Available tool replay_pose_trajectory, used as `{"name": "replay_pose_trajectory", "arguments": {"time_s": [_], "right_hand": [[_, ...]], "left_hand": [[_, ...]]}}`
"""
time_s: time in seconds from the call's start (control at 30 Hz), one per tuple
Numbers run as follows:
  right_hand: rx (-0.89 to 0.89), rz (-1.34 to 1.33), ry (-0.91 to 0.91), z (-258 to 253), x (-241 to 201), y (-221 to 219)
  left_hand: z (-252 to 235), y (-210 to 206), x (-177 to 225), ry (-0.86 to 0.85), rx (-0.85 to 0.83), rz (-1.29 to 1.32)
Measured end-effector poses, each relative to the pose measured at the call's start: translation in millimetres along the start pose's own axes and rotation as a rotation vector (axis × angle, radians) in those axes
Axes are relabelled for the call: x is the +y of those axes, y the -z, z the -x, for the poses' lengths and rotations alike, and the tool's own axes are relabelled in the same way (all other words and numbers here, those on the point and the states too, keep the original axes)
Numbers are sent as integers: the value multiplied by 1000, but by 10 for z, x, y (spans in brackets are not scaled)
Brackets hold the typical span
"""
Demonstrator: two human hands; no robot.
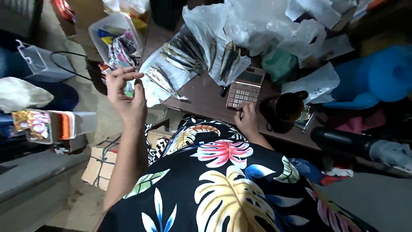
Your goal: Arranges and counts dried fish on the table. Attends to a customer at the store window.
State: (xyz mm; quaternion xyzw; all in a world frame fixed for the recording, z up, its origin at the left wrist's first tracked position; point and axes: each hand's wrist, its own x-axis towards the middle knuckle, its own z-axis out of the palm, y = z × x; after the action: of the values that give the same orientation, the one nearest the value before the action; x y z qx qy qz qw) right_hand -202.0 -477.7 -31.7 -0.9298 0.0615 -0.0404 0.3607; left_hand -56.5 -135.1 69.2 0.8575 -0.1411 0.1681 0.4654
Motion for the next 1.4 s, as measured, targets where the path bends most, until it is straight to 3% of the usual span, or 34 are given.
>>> {"name": "replay_pose_trajectory", "arguments": {"time_s": [0.33, 0.6, 0.87, 1.4], "right_hand": [[-104, 57, 416, -1208, -883, -625], [-272, 294, 221, -2035, -1254, -1003], [-302, 383, 155, -2077, -1279, -1062], [-335, 210, 178, -1738, -1578, -1282]], "left_hand": [[93, 480, -431, 90, -76, 13], [406, 927, -921, 188, -29, 8], [570, 1051, -1159, 341, -7, 64], [353, 970, -1296, 287, -89, 117]]}}
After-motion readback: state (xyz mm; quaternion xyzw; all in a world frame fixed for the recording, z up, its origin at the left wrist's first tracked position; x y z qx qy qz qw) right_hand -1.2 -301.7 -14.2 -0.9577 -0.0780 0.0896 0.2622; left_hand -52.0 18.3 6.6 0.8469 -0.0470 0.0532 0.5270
